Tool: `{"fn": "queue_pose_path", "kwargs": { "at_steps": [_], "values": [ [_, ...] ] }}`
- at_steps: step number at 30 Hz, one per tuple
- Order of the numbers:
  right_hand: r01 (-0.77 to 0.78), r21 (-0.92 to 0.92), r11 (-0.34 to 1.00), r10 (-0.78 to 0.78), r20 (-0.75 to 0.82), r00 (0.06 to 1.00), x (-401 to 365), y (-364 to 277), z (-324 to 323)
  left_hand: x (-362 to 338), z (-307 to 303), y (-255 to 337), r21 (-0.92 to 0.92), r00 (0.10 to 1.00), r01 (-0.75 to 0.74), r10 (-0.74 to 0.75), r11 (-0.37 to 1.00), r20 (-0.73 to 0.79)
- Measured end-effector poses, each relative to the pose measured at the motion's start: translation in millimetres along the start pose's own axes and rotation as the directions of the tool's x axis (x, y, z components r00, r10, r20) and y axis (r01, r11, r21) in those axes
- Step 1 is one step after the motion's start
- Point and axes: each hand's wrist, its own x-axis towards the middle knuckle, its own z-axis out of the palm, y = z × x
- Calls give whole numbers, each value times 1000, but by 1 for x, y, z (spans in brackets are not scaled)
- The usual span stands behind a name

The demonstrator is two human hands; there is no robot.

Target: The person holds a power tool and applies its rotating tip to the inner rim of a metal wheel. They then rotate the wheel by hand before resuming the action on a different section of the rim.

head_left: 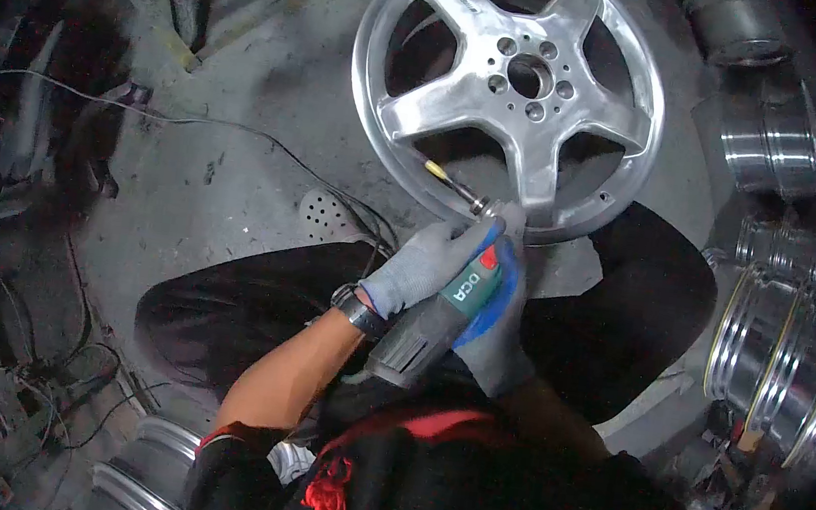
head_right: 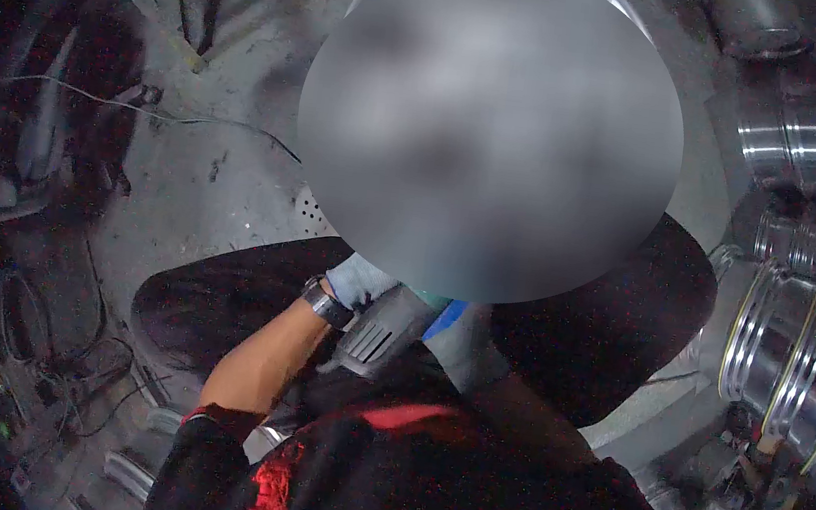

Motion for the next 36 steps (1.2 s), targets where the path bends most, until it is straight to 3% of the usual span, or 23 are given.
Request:
{"fn": "queue_pose_path", "kwargs": {
  "at_steps": [3,5,9,11,13,15,16,17,18,20,21,22,23,27,29,30,32,33,34,35,36],
  "values": [
    [30,-69,997,-29,26,999,-1,3,-1,1,-1,-4,46,998,64,-63,997,-20],
    [277,-480,833,-247,125,961,1,7,1,5,-4,-12,23,999,45,-45,999,-16],
    [240,-370,898,-200,143,969,8,13,2,6,-12,-11,20,998,68,-68,997,-6],
    [6,-37,999,-5,21,1000,17,14,0,11,-15,-24,92,1000,12,-11,996,-11],
    [67,-70,995,-64,45,997,18,16,4,14,-18,-26,159,999,-44,45,986,-5],
    [124,-103,987,-117,74,990,21,16,2,12,-24,-17,58,992,123,-124,991,7],
    [401,-687,606,-337,235,912,24,14,-4,12,-27,-17,54,992,126,-126,991,7],
    [485,-867,-118,-367,492,790,28,14,-8,11,-29,-16,68,996,86,-86,994,-5],
    [485,-867,-118,-365,492,790,31,16,-12,11,-30,-16,84,999,44,-43,995,-17],
    [406,-728,552,-328,257,909,37,21,-16,18,-33,-29,120,999,-31,34,992,-26],
    [294,-514,806,-248,159,956,40,24,-18,21,-35,-35,158,993,-105,111,982,-30],
    [155,-231,960,-137,91,986,42,27,-16,23,-38,-39,157,994,-103,109,982,-25],
    [5,83,997,-11,63,998,45,29,-13,25,-42,-43,236,984,-175,174,956,26],
    [69,-71,995,-72,-33,997,51,33,16,28,-63,-38,445,934,-355,333,822,131],
    [138,-57,989,-124,202,971,48,32,16,29,-68,-35,431,928,-371,345,823,139],
    [140,-59,988,-125,199,972,48,29,18,34,-70,-40,383,952,-305,271,872,141],
    [-105,154,982,98,49,994,52,25,21,32,-71,-27,334,970,-235,197,913,145],
    [-106,153,983,99,47,994,54,28,19,26,-69,-11,209,990,-106,85,972,108],
    [75,-219,973,-97,-92,991,56,34,13,19,-67,-1,76,996,26,-33,997,88],
    [188,-576,796,-325,-144,935,56,38,8,18,-63,-13,75,996,27,-33,997,87],
    [188,-576,796,-325,-143,935,54,40,3,18,-55,-34,229,984,-167,147,959,102]
  ]
}}
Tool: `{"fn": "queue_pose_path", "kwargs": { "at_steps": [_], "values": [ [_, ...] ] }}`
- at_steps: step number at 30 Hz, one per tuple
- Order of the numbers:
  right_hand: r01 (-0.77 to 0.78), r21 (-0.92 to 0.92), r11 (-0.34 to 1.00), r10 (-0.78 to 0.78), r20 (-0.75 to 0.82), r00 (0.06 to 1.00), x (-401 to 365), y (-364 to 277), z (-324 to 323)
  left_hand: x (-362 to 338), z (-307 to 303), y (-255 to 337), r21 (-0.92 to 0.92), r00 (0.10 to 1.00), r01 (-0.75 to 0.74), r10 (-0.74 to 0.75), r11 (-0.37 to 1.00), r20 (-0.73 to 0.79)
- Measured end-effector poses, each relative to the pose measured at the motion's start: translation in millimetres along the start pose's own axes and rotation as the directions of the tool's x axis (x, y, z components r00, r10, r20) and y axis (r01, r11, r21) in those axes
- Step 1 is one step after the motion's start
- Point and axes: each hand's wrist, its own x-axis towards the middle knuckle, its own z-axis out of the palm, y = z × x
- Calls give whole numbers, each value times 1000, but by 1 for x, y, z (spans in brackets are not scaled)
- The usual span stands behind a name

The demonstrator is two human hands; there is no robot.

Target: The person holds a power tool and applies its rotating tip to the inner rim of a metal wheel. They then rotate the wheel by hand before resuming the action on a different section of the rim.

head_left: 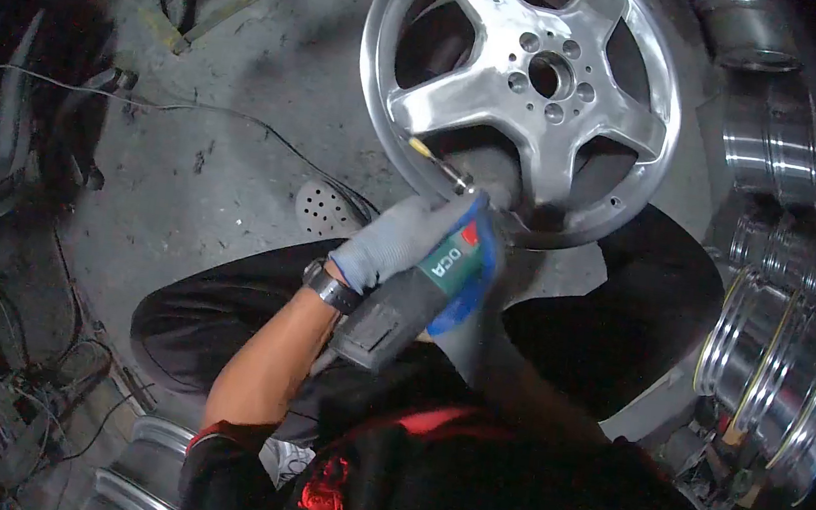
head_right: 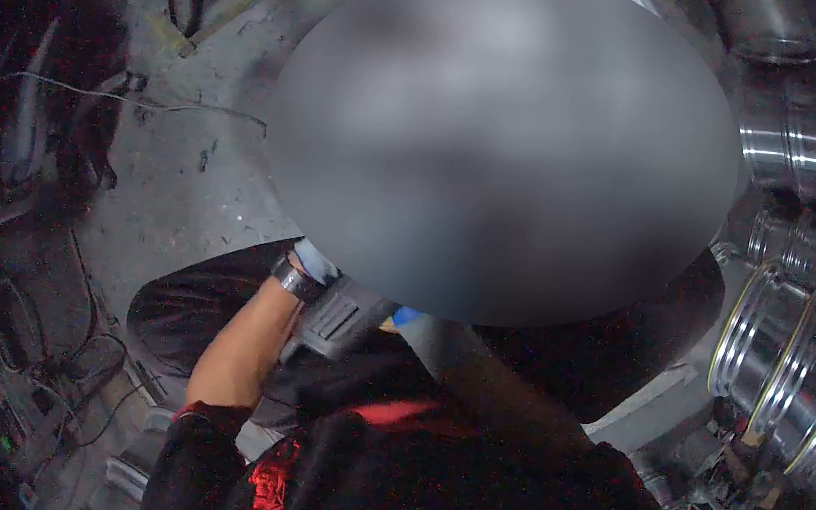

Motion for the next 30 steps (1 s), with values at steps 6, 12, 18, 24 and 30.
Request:
{"fn": "queue_pose_path", "kwargs": {
  "at_steps": [6,12,18,24,30],
  "values": [
    [485,-666,566,-280,398,874,-16,5,-33,-2,7,-19,197,951,-306,310,931,11],
    [405,-13,914,-373,364,853,-5,-11,18,15,-31,-7,192,991,-128,118,973,66],
    [-165,-975,150,161,-141,977,40,26,-1,7,-10,3,-58,999,41,-39,997,35],
    [594,-643,483,-464,387,796,4,2,0,8,-25,5,137,992,-124,119,983,49],
    [-324,497,805,157,348,924,10,4,7,14,-22,-18,175,982,-187,188,967,10]
  ]
}}
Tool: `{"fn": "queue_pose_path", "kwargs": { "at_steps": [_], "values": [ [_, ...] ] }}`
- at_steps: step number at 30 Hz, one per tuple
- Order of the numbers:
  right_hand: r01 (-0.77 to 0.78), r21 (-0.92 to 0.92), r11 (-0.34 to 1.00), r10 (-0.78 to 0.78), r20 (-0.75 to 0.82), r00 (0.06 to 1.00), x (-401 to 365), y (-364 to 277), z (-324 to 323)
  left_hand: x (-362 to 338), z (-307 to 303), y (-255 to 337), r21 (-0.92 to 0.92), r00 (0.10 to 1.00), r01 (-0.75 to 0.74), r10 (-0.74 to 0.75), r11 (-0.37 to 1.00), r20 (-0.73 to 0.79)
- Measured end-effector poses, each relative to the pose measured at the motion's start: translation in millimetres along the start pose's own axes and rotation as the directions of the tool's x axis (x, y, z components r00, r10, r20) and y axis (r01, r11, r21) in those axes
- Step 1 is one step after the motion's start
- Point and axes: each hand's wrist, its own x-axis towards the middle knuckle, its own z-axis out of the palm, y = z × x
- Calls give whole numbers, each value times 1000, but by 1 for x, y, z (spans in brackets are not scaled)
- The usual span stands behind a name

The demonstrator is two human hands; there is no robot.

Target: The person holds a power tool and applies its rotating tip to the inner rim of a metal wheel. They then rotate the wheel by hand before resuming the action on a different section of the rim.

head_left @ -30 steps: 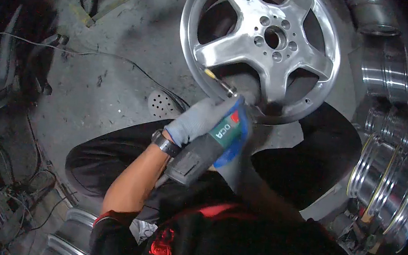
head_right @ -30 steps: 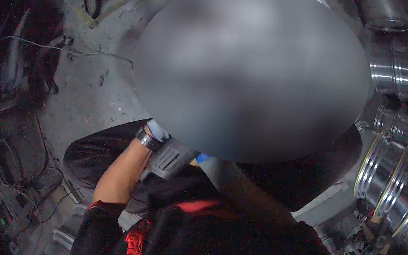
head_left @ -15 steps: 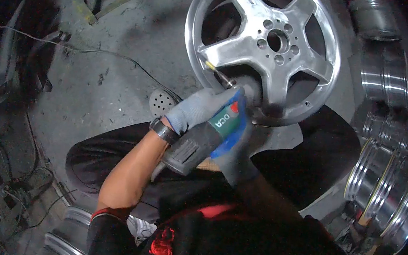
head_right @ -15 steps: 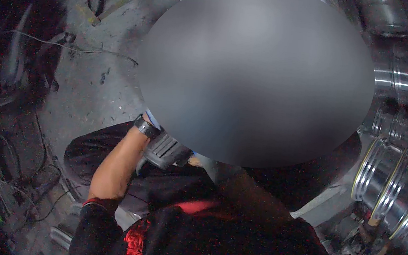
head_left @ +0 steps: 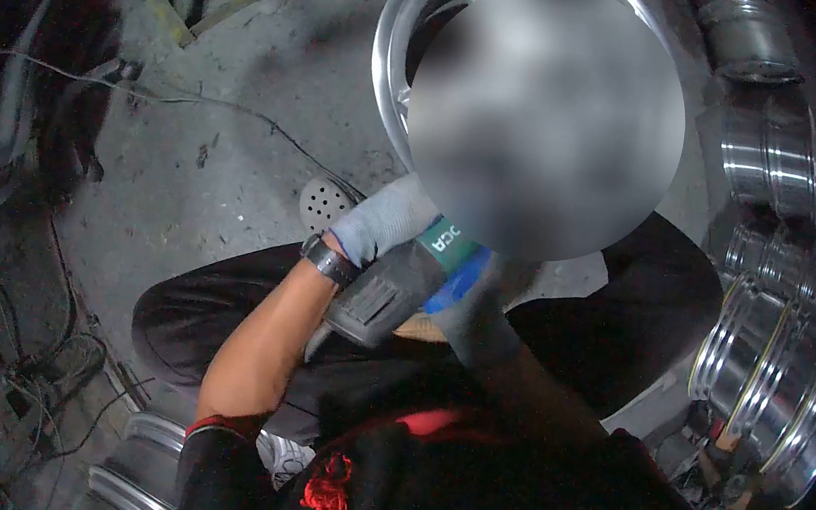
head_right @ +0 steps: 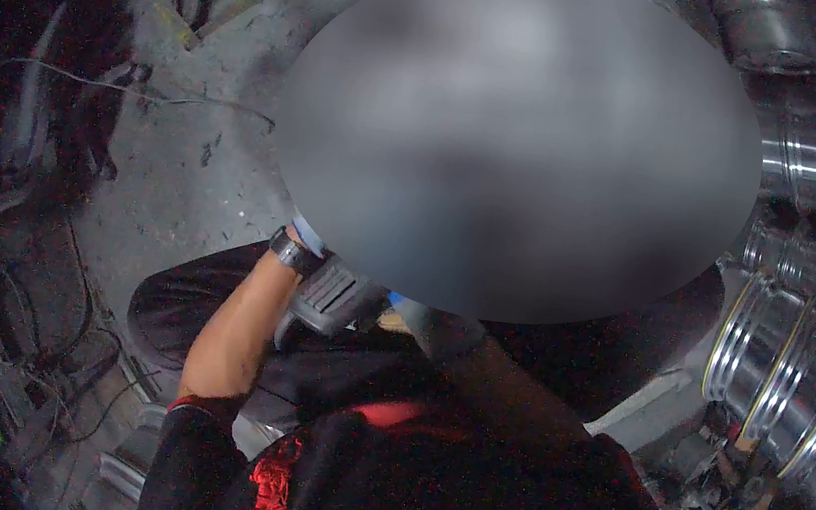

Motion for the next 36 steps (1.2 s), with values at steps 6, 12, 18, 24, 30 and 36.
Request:
{"fn": "queue_pose_path", "kwargs": {
  "at_steps": [6,12,18,24,30,36],
  "values": [
    [25,-770,638,18,47,999,-32,-7,-36,-12,35,-1,-72,997,-75,74,995,-13],
    [95,-114,989,-97,-10,995,-19,-9,10,-10,6,12,-14,998,-67,67,998,-2],
    [200,-332,922,-216,-14,976,-20,3,-25,-11,22,7,-92,1000,-8,10,996,21],
    [111,-418,902,-112,22,993,-69,-27,-12,-15,57,28,-200,998,-56,57,978,-5],
    [260,-161,952,-260,26,965,-105,-54,36,-32,34,112,-442,975,-164,75,882,-211],
    [657,-600,456,-550,391,738,-121,-86,41,-84,48,191,-156,858,-378,283,912,-428]
  ]
}}
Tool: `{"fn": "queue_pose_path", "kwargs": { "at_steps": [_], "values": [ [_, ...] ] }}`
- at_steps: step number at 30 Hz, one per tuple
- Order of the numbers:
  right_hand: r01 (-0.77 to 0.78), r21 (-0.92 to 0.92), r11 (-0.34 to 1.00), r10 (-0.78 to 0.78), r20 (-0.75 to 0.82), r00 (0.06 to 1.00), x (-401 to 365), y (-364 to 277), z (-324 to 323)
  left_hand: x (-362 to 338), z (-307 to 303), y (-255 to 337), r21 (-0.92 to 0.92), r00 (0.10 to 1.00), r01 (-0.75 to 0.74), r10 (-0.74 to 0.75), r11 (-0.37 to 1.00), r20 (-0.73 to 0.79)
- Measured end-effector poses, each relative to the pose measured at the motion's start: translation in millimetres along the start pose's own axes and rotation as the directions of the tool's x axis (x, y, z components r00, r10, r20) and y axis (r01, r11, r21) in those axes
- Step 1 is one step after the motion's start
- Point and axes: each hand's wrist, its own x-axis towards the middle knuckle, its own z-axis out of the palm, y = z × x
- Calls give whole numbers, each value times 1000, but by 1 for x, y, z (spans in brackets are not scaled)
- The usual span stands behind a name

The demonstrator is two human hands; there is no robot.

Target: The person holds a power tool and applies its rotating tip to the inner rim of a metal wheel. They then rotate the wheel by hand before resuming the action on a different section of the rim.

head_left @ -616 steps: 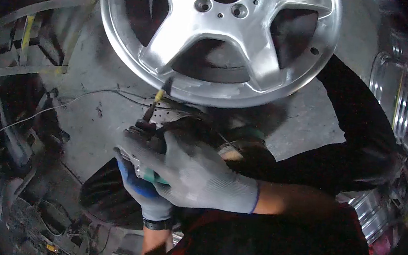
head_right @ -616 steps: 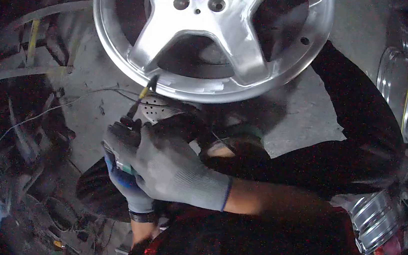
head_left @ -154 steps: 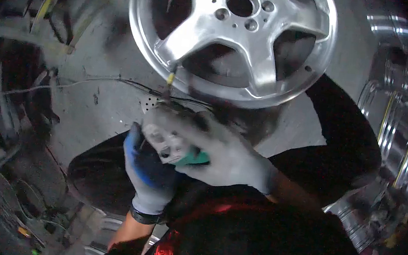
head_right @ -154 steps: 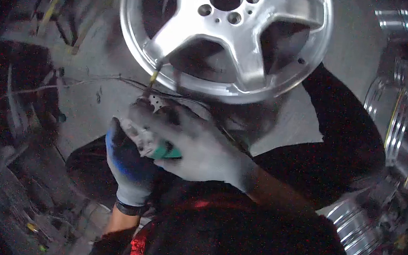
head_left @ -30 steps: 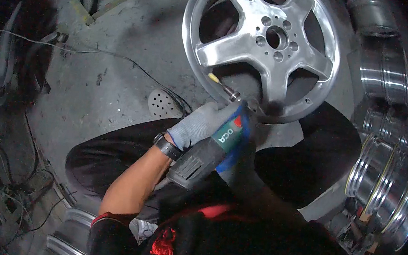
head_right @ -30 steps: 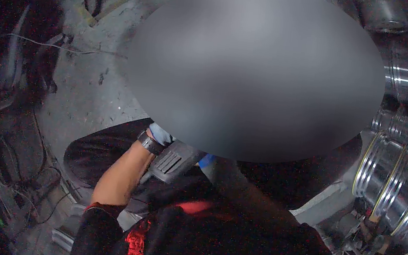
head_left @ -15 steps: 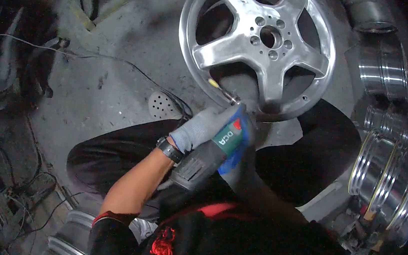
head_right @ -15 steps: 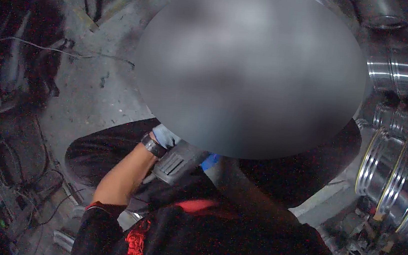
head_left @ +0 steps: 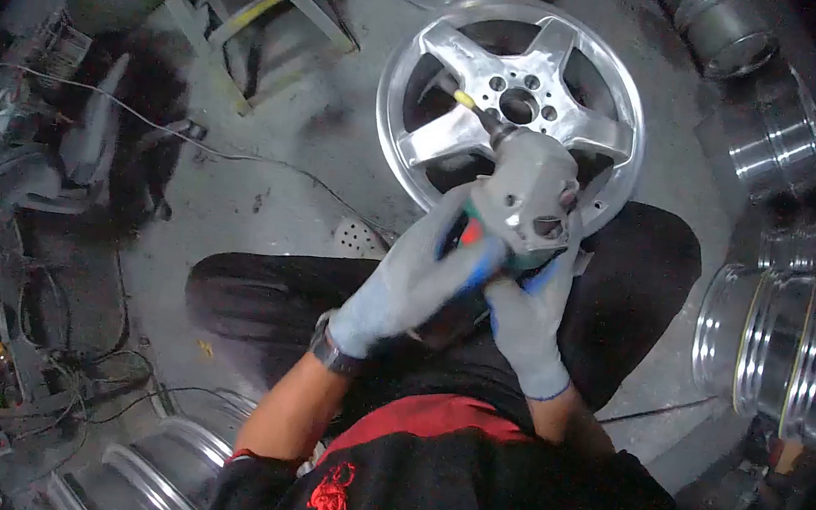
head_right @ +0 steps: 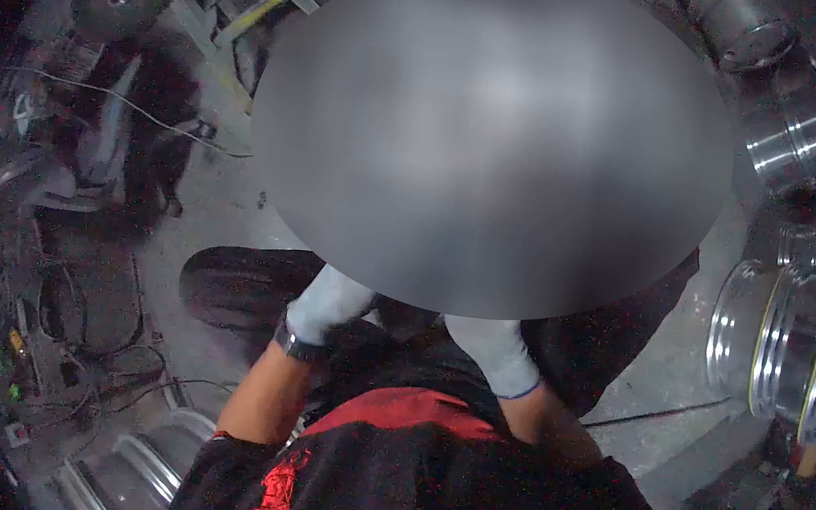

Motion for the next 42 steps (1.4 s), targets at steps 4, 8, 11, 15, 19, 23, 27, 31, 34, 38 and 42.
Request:
{"fn": "queue_pose_path", "kwargs": {
  "at_steps": [4,8,11,15,19,23,27,31,34,38,42],
  "values": [
    [250,-161,955,-210,228,951,-15,-13,-9,-36,26,28,-57,967,190,-197,980,-163],
    [532,-350,771,-381,416,826,-27,-4,-9,-64,54,43,-224,832,296,-366,929,-418],
    [486,-416,769,-273,474,837,-43,-13,-1,-103,36,-11,-103,790,369,-370,924,-489],
    [445,-486,752,-122,561,819,-52,-15,12,-113,35,-27,-434,725,97,-362,896,-586],
    [486,-589,645,48,666,744,-52,-13,21,-125,30,-31,-567,733,20,-398,823,-552],
    [506,-623,597,14,639,769,-51,9,28,-127,9,-43,-623,694,64,-483,780,-533],
    [407,-809,424,279,544,791,-38,25,37,-122,-17,-75,-706,700,141,-574,694,-425],
    [383,-827,412,308,522,795,-16,37,38,-105,-39,-97,-929,591,49,-760,367,-270],
    [410,-826,387,410,552,726,-3,47,38,-87,-44,-129,-868,590,28,-709,497,-387],
    [408,-823,395,312,537,783,2,49,35,-81,-45,-135,-889,725,72,-636,452,-264],
    [317,-839,443,366,492,790,6,48,34,-82,-44,-150,-970,797,37,-593,239,-116]
  ]
}}
